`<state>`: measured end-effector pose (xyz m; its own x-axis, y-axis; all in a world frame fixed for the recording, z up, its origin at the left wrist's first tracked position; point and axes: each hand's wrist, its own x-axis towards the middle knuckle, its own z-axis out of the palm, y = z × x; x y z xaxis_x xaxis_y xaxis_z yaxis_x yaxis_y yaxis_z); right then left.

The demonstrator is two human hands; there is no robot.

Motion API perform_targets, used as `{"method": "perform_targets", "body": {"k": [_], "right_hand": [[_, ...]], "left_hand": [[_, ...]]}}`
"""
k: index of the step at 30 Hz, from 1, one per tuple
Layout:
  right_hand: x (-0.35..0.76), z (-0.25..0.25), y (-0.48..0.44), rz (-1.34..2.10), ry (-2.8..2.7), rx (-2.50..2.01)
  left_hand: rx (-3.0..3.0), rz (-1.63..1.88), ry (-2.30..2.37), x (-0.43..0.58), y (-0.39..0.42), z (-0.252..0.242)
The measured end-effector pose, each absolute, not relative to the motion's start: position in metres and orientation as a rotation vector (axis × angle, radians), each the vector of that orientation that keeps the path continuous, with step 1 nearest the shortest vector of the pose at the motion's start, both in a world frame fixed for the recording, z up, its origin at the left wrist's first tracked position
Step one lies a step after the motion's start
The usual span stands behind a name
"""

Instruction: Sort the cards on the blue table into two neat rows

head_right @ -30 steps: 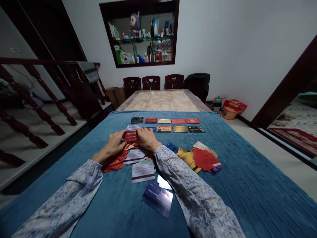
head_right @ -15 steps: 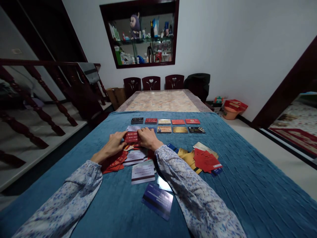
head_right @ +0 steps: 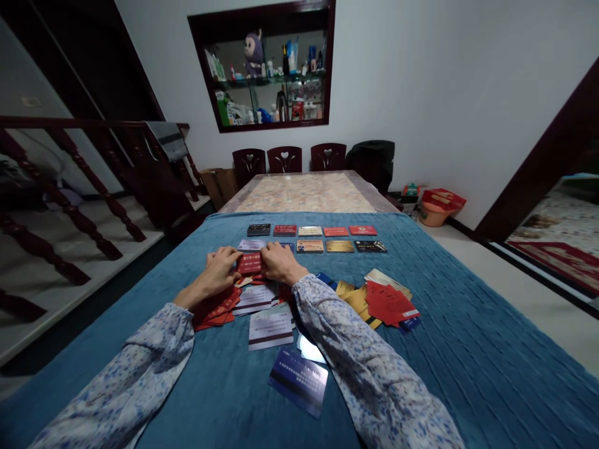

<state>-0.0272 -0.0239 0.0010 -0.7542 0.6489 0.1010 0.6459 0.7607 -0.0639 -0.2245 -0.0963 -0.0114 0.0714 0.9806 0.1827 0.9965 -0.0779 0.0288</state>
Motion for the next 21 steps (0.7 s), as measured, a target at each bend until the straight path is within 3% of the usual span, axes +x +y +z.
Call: {"method": "perform_targets", "body": {"k": [21], "right_hand": [[-0.008,0.035,0.014,-0.075,-2.902,-1.087]], "left_hand": [[-2.304,-0.054,-1.913,-0.200,-0.050,0.028]]}}
